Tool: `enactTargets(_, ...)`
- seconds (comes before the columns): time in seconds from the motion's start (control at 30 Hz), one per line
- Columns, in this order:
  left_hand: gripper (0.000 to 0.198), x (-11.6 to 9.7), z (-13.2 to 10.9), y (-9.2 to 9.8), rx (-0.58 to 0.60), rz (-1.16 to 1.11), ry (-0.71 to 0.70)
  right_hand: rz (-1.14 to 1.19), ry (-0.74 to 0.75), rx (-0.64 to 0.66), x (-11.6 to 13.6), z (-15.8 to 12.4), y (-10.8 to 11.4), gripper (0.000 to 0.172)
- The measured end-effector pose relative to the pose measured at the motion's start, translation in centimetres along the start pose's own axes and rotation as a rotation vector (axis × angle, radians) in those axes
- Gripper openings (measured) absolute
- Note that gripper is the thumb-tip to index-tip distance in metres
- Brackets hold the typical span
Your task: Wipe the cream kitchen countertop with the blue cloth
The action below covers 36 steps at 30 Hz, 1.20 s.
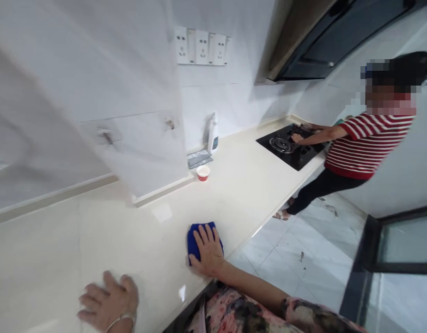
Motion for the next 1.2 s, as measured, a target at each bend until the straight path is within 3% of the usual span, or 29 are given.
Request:
enactTargets(0.07, 0.073, -0.1, -0.5, 0.0, -0.025, -0.012, 0.022, 0.040, 0.184, 0.014, 3.1, 0.0, 0.3, 0.086)
enactTargets(0.13, 0.073, 0.2, -0.7, 0.1, 0.011, 0.000, 0.027, 0.055, 0.287, 0.021, 4.1, -0.3, 0.3, 0.084)
enactTargets(0.27, 0.062, 3.6, -1.0, 1.9, 0.142, 0.006, -0.060, 0.001, 0.426, -0.030, 1.0, -1.2, 0.0, 0.076)
enactTargets(0.37, 0.058, 8.9, -2.8, 6.0, 0.132, 0.016, -0.017, -0.087, 0.513, -0.093, -2.9, -2.4, -0.2, 0.072)
enactTargets(0.47, 0.066, 15.1, -6.7, 11.6, -0.069, 0.059, 0.179, -0.162, 0.582, -0.138, -5.0, -3.1, -0.8, 0.073)
enactTargets(0.53, 0.070, 18.6, -9.7, 15.0, -0.215, 0.067, 0.336, -0.198, 0.591, -0.159, -4.4, -2.9, -1.3, 0.074)
enactTargets(0.6, 0.076, 21.0, -12.5, 17.3, -0.332, 0.023, 0.484, -0.227, 0.591, -0.164, -2.2, -2.2, -1.8, 0.074)
enactTargets(0.7, 0.083, 22.5, -15.0, 18.3, -0.437, -0.137, 0.629, -0.264, 0.582, -0.144, 3.5, -0.6, -2.2, 0.070)
enactTargets(0.83, 0.086, 22.8, -15.5, 16.5, -0.472, -0.245, 0.716, -0.287, 0.538, -0.101, 13.1, 1.3, -2.5, 0.069)
enactTargets(0.93, 0.078, 23.0, -15.1, 15.0, -0.506, -0.257, 0.780, -0.282, 0.589, -0.060, 20.2, 1.6, -2.6, 0.070)
enactTargets(1.07, 0.072, 23.4, -15.0, 14.3, -0.528, -0.248, 0.810, -0.238, 0.695, -0.034, 27.6, -0.4, -2.5, 0.070)
enactTargets(1.2, 0.072, 23.2, -15.1, 14.3, -0.545, -0.241, 0.806, -0.174, 0.819, -0.010, 30.7, -4.7, -2.6, 0.075)
Point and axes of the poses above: each hand's wrist, its own z-axis towards the middle knuckle, its own y-axis out of the back of the hand, x = y × z, the point moved 1 cm from there along z, towards the middle knuckle, and after that the axes turned 15 degrees about -z, right-handed, at the moved point
